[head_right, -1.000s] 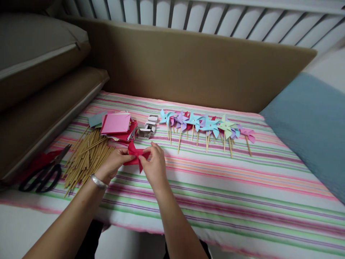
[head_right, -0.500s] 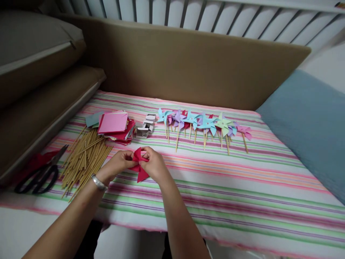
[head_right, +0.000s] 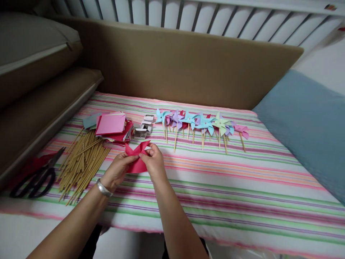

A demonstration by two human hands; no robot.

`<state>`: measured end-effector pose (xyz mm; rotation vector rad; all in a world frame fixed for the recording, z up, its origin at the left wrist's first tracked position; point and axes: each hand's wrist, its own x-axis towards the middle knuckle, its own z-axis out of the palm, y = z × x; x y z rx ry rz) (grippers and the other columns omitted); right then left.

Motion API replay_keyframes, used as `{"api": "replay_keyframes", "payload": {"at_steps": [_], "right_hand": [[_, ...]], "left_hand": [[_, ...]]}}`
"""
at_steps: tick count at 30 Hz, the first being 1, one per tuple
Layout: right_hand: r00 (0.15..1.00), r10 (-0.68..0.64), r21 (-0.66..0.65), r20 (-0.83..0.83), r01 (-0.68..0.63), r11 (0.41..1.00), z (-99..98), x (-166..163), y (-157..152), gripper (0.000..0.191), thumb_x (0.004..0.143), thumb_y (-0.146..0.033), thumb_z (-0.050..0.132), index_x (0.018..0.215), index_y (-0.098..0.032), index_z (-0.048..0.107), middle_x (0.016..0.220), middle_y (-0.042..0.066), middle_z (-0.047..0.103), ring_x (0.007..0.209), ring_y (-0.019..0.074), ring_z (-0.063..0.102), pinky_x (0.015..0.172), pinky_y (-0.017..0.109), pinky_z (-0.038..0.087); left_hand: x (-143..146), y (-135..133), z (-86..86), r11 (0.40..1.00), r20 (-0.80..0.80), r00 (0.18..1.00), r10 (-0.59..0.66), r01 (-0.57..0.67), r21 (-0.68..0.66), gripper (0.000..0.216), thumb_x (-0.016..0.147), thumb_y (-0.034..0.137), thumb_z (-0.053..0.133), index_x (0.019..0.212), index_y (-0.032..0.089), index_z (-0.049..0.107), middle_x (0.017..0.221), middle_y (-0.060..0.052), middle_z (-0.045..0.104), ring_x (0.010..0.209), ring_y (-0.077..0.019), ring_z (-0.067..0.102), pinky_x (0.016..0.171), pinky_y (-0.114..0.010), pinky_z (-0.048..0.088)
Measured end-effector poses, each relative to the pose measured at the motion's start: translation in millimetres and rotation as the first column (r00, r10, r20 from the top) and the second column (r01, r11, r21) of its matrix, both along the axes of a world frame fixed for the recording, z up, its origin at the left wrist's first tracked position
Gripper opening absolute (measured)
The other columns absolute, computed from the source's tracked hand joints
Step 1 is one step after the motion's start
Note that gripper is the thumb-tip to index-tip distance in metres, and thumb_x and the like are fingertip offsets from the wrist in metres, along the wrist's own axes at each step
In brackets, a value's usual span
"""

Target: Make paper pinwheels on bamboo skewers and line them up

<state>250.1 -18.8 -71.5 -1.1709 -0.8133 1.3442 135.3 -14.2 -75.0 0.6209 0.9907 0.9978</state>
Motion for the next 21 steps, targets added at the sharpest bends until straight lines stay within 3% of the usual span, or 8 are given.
{"api": "replay_keyframes", "payload": {"at_steps": [3, 6, 9, 11, 15, 21], "right_hand": [[0.997, 0.01, 0.006, 0.074, -0.01, 1.0, -0.6, 2, 0, 0.037, 0.063, -0.028, 0.067, 0.097, -0.02, 0.055, 0.066, -0.002, 0.064, 0.059, 0.0149, 0.06, 0.06, 0.028, 0.047], [0.956, -0.025, 0.107, 0.292, -0.007, 0.994, 1.9, 8, -2, 0.038, 0.072, -0.03, 0.061, 0.109, -0.02, 0.056, 0.078, 0.001, 0.065, 0.07, 0.0168, 0.062, 0.067, 0.032, 0.05], [0.82, -0.085, 0.32, 0.565, -0.123, 0.939, 5.5, 15, -6, 0.029, 0.077, -0.022, 0.055, 0.106, -0.025, 0.063, 0.109, 0.006, 0.062, 0.1, 0.0207, 0.058, 0.088, 0.039, 0.047], [0.72, -0.1, 0.399, 0.686, -0.258, 0.88, 6.9, 16, -10, 0.028, 0.078, -0.016, 0.053, 0.099, -0.027, 0.067, 0.13, 0.005, 0.051, 0.122, 0.0221, 0.046, 0.102, 0.042, 0.037], [0.653, -0.034, 0.387, 0.757, -0.406, 0.828, 5.5, 13, -14, 0.031, 0.079, -0.012, 0.051, 0.099, -0.029, 0.067, 0.149, 0.0, 0.028, 0.135, 0.0226, 0.029, 0.104, 0.044, 0.036], [0.634, -0.086, 0.423, 0.769, -0.402, 0.812, 5.1, 10, -12, 0.014, 0.079, -0.017, 0.059, 0.079, -0.026, 0.07, 0.145, 0.002, 0.037, 0.136, 0.0228, 0.026, 0.11, 0.045, 0.025]], "left_hand": [[-5, 4, 0.4, 0.999, -0.009, 0.999, 0.041, -0.041, -0.01, 0.018, 0.051, 0.021, 0.078, 0.063, 0.012, 0.067, 0.058, -0.003, 0.069, 0.052, -0.0127, 0.058, 0.059, -0.025, 0.043], [-19, 12, 3.1, 0.996, 0.009, 0.996, 0.088, -0.088, -0.006, 0.017, 0.05, 0.018, 0.077, 0.064, 0.013, 0.067, 0.056, -0.001, 0.068, 0.052, -0.0126, 0.058, 0.059, -0.025, 0.044], [-35, 21, 7.5, 0.987, 0.02, 0.987, 0.161, -0.161, -0.013, 0.018, 0.048, 0.016, 0.077, 0.062, 0.013, 0.066, 0.056, 0.0, 0.068, 0.051, -0.0119, 0.058, 0.058, -0.024, 0.045], [-44, 24, 10.5, 0.983, 0.029, 0.982, 0.185, -0.185, -0.022, 0.019, 0.047, 0.015, 0.077, 0.062, 0.013, 0.066, 0.056, 0.0, 0.067, 0.051, -0.0115, 0.058, 0.058, -0.024, 0.045], [-52, 25, 14.2, 0.987, 0.026, 0.987, 0.159, -0.158, -0.036, 0.019, 0.047, 0.014, 0.077, 0.062, 0.014, 0.066, 0.052, 0.001, 0.064, 0.052, -0.0122, 0.058, 0.059, -0.024, 0.046], [-48, 22, 12.5, 0.998, -0.005, 0.998, 0.063, -0.063, -0.007, 0.019, 0.048, 0.017, 0.077, 0.064, 0.013, 0.067, 0.054, -0.001, 0.066, 0.05, -0.0127, 0.058, 0.057, -0.025, 0.045]]}}
